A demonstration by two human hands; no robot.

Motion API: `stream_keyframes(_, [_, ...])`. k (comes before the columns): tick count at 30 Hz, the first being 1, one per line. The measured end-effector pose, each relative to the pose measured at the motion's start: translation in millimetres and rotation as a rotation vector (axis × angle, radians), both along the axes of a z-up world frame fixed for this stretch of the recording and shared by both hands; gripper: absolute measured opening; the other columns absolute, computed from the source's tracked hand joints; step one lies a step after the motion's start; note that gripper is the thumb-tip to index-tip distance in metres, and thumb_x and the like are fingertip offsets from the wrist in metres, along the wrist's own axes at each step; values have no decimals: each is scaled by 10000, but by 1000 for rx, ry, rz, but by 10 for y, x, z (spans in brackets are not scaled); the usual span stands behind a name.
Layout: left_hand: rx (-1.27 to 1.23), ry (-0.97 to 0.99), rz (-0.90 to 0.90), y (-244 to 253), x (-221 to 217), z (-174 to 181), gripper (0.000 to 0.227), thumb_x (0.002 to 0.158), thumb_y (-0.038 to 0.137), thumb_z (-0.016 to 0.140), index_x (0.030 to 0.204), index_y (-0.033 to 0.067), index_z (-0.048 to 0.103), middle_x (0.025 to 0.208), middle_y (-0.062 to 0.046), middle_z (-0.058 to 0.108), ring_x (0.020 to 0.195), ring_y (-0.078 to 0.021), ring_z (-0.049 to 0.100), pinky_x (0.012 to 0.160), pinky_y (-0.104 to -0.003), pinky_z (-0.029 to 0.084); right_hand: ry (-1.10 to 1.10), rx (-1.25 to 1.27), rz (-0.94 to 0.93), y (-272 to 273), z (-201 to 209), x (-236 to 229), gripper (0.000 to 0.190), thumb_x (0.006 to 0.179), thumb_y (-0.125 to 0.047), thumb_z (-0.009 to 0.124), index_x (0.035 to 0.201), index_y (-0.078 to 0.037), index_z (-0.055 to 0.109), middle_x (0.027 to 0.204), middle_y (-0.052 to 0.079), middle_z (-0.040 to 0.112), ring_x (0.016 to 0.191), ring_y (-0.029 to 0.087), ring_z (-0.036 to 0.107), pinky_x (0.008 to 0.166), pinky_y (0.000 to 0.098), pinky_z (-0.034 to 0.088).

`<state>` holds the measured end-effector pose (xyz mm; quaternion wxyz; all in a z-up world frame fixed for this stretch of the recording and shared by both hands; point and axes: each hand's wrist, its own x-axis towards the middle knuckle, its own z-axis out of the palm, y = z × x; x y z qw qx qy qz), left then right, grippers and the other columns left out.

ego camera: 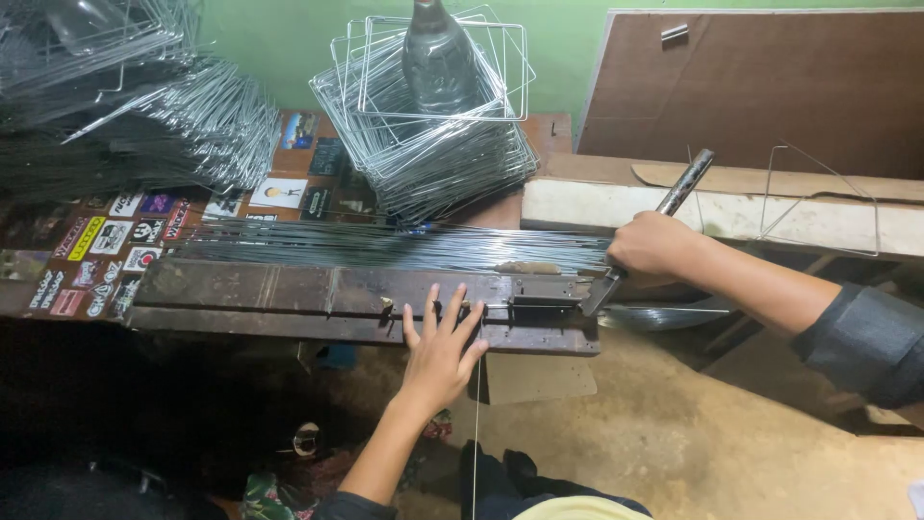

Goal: The recorder uses a manual bending jig and pliers to shape metal wires into square frames for production.

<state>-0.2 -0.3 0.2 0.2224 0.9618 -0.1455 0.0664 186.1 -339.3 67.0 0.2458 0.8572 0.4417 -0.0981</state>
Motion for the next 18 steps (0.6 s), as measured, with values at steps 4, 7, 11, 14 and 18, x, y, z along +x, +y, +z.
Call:
stream_keyframes(4, [-24, -67, -5, 12, -2, -9, 564, 939, 406, 635, 1461, 207, 549, 1648, -78, 306, 1530, -407, 143, 1160, -702, -4, 0, -11, 27, 46, 11, 28, 113, 731, -216, 687, 692, -113, 709, 742, 116, 734, 770, 339, 739, 714, 459, 594])
stream_keyframes(7, [-91, -11, 5, 7, -24, 15, 544, 928, 399, 665, 1426, 197, 578, 1634, -61, 340, 1539, -400, 156, 1171, -711, -11, 41, -110, -4, 157, 104, 1, 122, 738, -221, 693, 715, -104, 721, 776, 125, 737, 795, 341, 738, 740, 456, 588])
stream_keyframes(11, [-78, -56, -4, 7, -21, 43, 533, 930, 370, 661, 1427, 193, 586, 1626, -66, 353, 1529, -406, 168, 1164, -708, 3, 21, -172, 66, 253, 84, 90, 80, 735, -212, 699, 741, -138, 728, 796, 94, 748, 816, 310, 744, 741, 444, 584])
stream_keyframes(14, [-74, -34, -13, 10, -32, 60, 529, 941, 358, 651, 1436, 185, 578, 1627, -72, 347, 1527, -407, 167, 1161, -702, 4, 0, -245, 108, 395, 107, 105, 93, 747, -241, 707, 752, -151, 729, 803, 76, 751, 815, 285, 746, 757, 421, 570])
stream_keyframes(18, [-83, -9, -16, 19, -33, 78, 511, 956, 339, 636, 1439, 185, 573, 1634, -69, 341, 1534, -396, 167, 1168, -695, -1, 59, -310, 141, 651, 194, 145, 206, 709, -371, 776, 773, -180, 734, 823, 37, 742, 862, 263, 717, 817, 392, 523])
